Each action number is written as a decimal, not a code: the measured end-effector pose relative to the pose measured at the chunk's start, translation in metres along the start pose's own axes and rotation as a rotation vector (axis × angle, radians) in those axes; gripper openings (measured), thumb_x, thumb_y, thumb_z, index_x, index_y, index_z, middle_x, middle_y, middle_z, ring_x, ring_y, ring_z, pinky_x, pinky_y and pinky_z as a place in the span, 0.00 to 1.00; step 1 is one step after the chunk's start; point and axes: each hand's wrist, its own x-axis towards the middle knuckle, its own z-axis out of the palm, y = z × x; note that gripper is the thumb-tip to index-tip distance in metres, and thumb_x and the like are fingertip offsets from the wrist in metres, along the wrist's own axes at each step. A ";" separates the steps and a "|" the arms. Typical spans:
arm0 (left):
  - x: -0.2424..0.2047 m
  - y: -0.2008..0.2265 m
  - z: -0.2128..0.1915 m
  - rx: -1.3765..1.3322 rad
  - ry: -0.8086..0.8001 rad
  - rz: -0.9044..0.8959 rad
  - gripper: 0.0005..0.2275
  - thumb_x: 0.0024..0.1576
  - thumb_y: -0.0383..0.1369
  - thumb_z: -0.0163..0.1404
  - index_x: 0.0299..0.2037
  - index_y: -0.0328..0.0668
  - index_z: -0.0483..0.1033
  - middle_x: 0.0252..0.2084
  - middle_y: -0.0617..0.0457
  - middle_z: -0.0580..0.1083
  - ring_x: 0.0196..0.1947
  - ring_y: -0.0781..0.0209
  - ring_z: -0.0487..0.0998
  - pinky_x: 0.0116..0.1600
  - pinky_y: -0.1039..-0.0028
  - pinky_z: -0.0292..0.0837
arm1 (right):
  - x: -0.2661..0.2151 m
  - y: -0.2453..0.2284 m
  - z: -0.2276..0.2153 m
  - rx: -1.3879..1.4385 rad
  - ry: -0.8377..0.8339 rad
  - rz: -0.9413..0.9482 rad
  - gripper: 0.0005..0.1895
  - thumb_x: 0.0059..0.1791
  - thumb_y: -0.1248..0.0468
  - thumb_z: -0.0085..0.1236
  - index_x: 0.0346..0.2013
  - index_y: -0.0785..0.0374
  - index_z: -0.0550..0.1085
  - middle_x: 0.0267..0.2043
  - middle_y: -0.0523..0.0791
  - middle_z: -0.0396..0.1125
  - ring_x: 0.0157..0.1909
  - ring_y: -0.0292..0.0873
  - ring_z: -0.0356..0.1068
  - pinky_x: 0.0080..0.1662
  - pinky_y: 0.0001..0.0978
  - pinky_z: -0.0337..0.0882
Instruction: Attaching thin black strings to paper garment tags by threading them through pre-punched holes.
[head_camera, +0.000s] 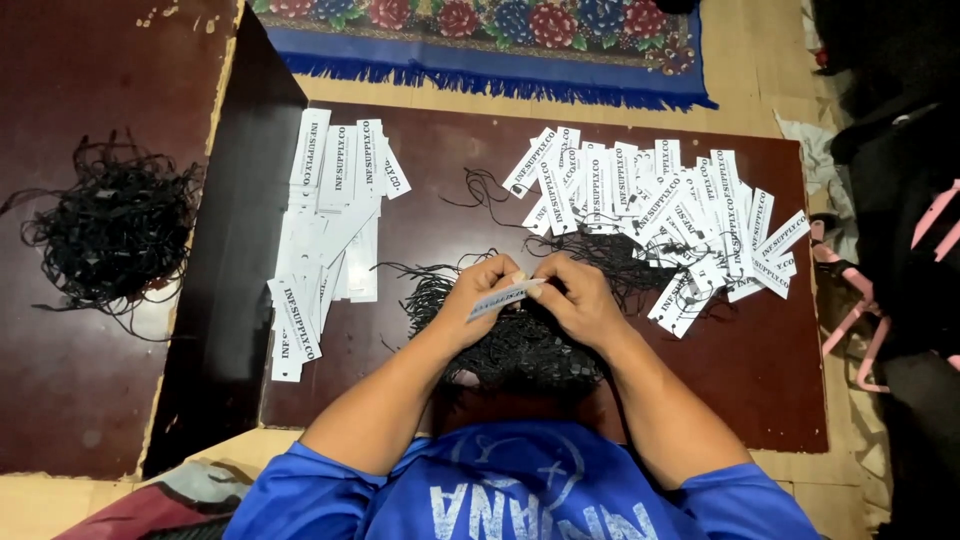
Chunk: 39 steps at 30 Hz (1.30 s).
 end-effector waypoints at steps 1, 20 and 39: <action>0.001 0.001 0.000 -0.001 0.000 0.001 0.08 0.63 0.30 0.50 0.32 0.38 0.75 0.22 0.49 0.75 0.24 0.69 0.72 0.33 0.82 0.69 | 0.001 -0.003 0.000 -0.001 -0.001 0.000 0.04 0.50 0.65 0.62 0.32 0.61 0.75 0.27 0.48 0.73 0.29 0.49 0.73 0.37 0.39 0.72; 0.009 0.001 -0.010 -0.477 0.173 -0.042 0.05 0.65 0.28 0.46 0.36 0.44 0.66 0.21 0.50 0.69 0.12 0.66 0.67 0.20 0.83 0.59 | 0.003 0.006 0.001 0.505 0.280 0.416 0.05 0.54 0.70 0.55 0.33 0.66 0.71 0.25 0.49 0.71 0.26 0.40 0.74 0.34 0.30 0.76; 0.001 0.020 -0.008 0.288 0.048 0.208 0.03 0.53 0.29 0.61 0.29 0.42 0.83 0.34 0.51 0.77 0.37 0.60 0.77 0.48 0.72 0.72 | 0.007 -0.003 -0.001 0.420 0.393 0.490 0.03 0.52 0.69 0.58 0.34 0.65 0.74 0.22 0.49 0.71 0.24 0.39 0.74 0.28 0.24 0.69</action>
